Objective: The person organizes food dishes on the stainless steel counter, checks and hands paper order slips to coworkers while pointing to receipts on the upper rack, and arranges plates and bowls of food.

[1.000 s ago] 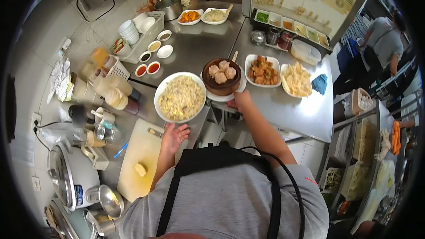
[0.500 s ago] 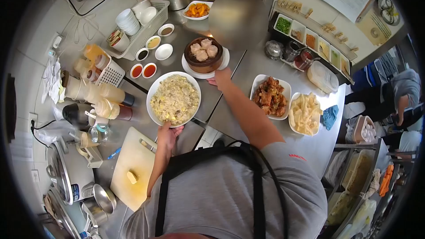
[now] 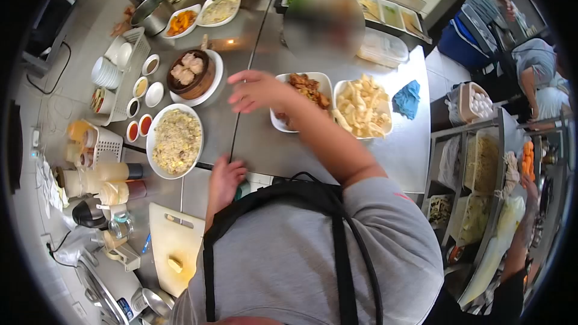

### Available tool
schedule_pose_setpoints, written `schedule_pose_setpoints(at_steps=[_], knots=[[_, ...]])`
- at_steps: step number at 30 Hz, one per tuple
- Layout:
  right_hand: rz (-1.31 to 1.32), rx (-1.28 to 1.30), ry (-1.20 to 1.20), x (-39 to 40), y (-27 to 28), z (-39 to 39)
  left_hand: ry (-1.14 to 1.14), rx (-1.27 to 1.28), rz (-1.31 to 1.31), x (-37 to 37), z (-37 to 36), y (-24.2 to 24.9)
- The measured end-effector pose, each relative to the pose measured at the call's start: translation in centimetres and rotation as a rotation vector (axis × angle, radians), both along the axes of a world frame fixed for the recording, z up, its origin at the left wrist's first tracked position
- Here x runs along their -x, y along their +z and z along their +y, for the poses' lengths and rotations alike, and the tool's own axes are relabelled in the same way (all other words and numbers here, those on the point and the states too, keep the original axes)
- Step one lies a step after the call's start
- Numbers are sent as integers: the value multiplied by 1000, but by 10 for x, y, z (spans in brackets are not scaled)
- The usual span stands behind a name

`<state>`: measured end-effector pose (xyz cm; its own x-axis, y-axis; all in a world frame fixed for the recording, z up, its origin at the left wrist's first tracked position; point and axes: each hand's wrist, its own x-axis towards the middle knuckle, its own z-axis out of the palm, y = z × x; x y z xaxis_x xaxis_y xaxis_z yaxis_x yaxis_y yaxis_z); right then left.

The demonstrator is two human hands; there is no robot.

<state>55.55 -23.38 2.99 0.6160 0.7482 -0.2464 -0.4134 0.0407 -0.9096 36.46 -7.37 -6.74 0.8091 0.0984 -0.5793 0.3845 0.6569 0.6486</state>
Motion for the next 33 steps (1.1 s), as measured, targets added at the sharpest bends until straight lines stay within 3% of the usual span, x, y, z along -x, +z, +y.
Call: schedule_pose_setpoints(at_steps=[3, 6, 8, 10, 12, 15, 16, 22, 23, 27, 28, 33], knots=[[-248, 236, -365, 10, 30, -103, -342, -34, -79, -46, -59, 3], [-427, 472, -783, 19, 13, -205, -421, -64, -76, -76, -91, 0], [-450, 713, -883, 28, -29, -273, -414, -99, -68, -87, -103, 0], [-227, 782, -865, 54, -40, -294, -371, -135, -46, -93, -111, 1], [78, 674, -786, 70, -45, -294, -382, -183, -26, -100, -112, 4], [173, 383, -620, 72, -71, -283, -358, -252, -22, -109, -100, 1], [195, 445, -661, 74, -66, -273, -349, -272, -28, -114, -94, -2], [97, 235, -604, 61, -91, -240, -271, -476, 46, -145, -41, 2], [36, 308, -647, 64, -77, -219, -256, -494, 20, -151, -28, 4], [235, 131, -466, 58, -87, -181, -250, -594, 37, -174, 5, 2], [182, 74, -479, 59, -97, -172, -241, -601, 33, -179, 11, 1], [79, 130, -396, 65, -107, -128, -216, -621, 36, -185, 20, 19]])
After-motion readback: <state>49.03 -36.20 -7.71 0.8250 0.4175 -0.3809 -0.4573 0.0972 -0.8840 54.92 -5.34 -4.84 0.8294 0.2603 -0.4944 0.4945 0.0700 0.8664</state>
